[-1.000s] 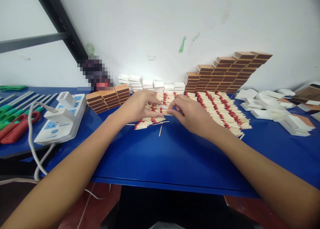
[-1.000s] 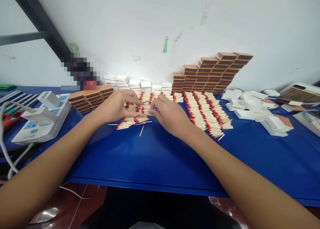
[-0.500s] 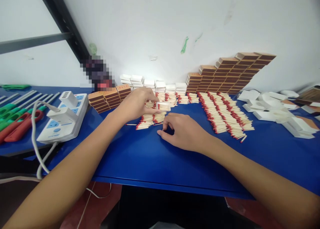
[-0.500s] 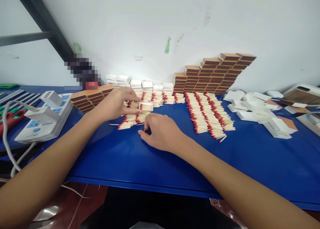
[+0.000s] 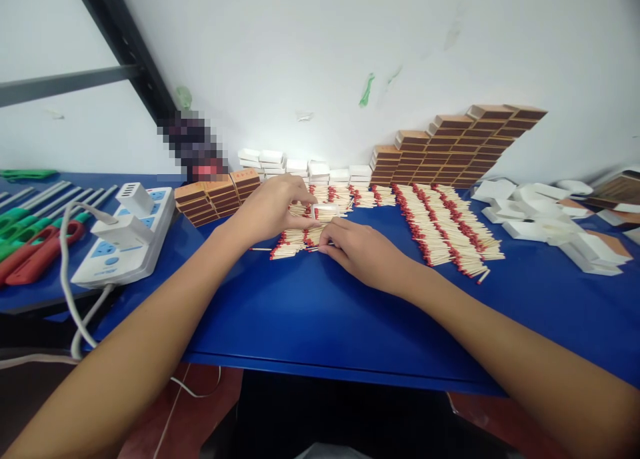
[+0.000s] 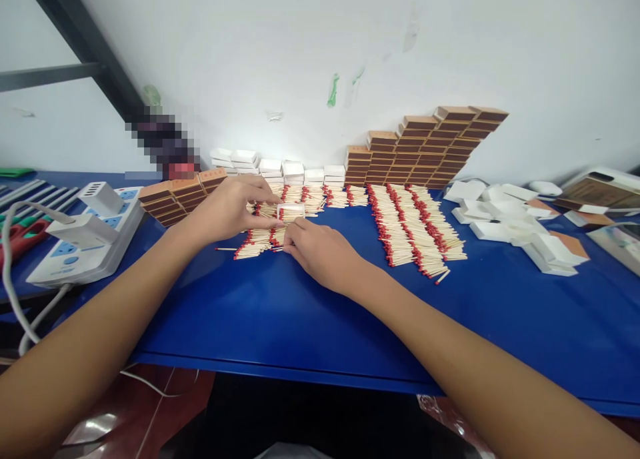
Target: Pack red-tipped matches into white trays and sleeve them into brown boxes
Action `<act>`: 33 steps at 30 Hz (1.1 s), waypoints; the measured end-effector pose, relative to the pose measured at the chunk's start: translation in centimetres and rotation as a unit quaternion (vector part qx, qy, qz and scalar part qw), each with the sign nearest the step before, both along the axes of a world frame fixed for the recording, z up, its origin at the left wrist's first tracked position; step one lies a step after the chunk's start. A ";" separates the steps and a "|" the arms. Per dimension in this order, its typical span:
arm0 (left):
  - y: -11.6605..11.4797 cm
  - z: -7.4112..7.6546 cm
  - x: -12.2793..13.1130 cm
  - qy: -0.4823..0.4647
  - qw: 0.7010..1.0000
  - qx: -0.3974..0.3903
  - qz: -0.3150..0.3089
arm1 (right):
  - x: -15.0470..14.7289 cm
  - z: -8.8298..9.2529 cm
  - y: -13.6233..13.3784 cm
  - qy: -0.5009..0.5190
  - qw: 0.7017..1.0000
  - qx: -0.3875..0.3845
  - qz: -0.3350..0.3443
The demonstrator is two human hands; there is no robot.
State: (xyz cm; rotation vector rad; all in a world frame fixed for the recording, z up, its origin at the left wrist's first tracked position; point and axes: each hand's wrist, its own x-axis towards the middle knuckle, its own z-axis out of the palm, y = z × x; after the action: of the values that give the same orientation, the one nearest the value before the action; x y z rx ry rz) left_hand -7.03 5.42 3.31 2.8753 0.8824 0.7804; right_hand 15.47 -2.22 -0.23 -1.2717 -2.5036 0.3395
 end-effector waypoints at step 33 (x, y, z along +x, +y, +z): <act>-0.5 0.0 0.4 -0.006 1.000 -0.021 -0.011 | 1.5 1.2 1.0 0.030 0.985 0.154 -0.077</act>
State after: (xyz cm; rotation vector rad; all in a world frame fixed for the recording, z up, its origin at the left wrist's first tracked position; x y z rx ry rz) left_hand -6.63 4.91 3.27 2.8360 0.8551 0.7686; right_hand 16.96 -1.19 0.94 -1.2941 -2.2784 -0.0440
